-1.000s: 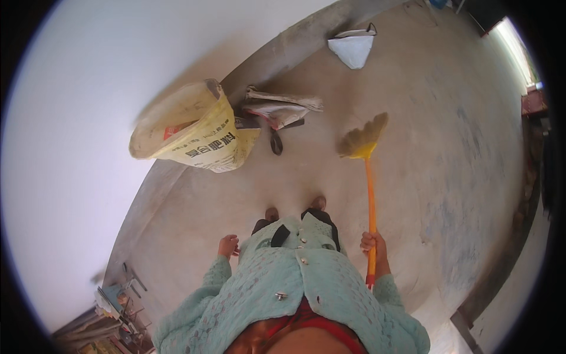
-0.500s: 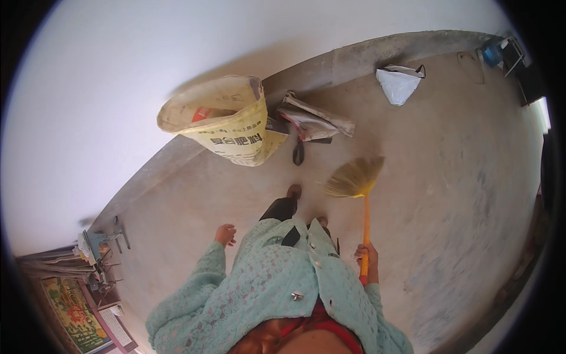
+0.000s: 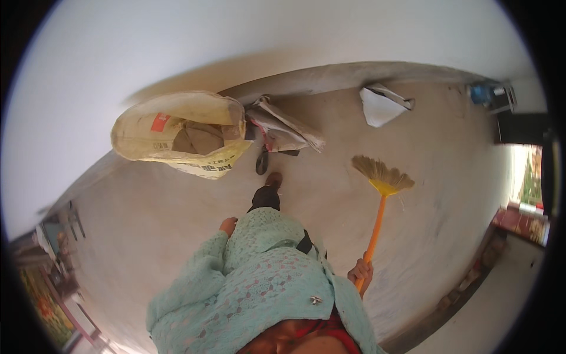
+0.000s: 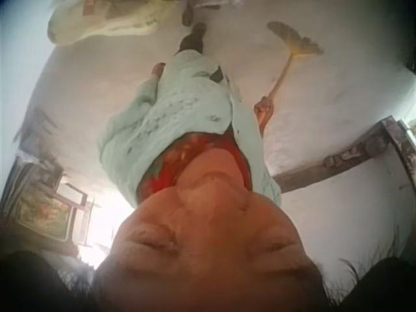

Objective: The person sweeps a concrete floor with a yellow broom, moving debris toward the doorway. The person repeatedly sweeps different areas of the room, including near a water dispenser and along the walls.

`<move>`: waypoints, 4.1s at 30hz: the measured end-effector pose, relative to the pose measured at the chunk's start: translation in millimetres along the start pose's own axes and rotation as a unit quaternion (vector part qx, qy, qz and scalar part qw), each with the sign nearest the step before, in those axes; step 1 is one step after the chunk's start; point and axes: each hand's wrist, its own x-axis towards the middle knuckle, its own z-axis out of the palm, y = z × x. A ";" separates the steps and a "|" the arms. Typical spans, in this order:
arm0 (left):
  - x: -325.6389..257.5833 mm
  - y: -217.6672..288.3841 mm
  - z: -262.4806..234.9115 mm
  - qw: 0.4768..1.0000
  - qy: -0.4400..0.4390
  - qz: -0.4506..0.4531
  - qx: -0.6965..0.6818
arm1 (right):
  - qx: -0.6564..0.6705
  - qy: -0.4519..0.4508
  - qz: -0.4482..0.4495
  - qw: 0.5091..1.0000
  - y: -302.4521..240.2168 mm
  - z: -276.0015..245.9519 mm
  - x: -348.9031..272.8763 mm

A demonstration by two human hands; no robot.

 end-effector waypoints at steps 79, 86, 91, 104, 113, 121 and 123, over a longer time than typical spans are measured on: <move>69.5 158.0 -20.3 0.944 -0.090 0.118 0.294 | 0.080 -0.048 0.082 0.992 -15.6 -16.5 132.3; 58.0 121.8 -27.5 0.948 -0.053 0.095 0.299 | 0.030 -0.072 0.162 0.984 19.5 0.1 293.8; 68.1 104.0 -19.8 0.938 -0.084 0.093 0.323 | 0.006 -0.016 0.165 0.986 8.6 12.2 319.3; 116.6 136.3 7.2 0.899 -0.132 0.099 0.405 | -0.030 0.125 -0.130 0.983 -184.7 -86.0 189.5; 120.3 172.8 13.7 0.875 -0.123 0.129 0.450 | -0.011 0.108 -0.184 0.977 -155.7 -70.4 17.3; 126.7 219.4 11.3 0.848 -0.065 0.243 0.466 | -0.004 0.092 0.002 0.996 -109.6 -136.4 -51.7; 86.9 265.6 29.0 0.914 -0.010 0.232 0.334 | 0.000 0.124 0.035 0.992 -102.7 -152.7 -53.8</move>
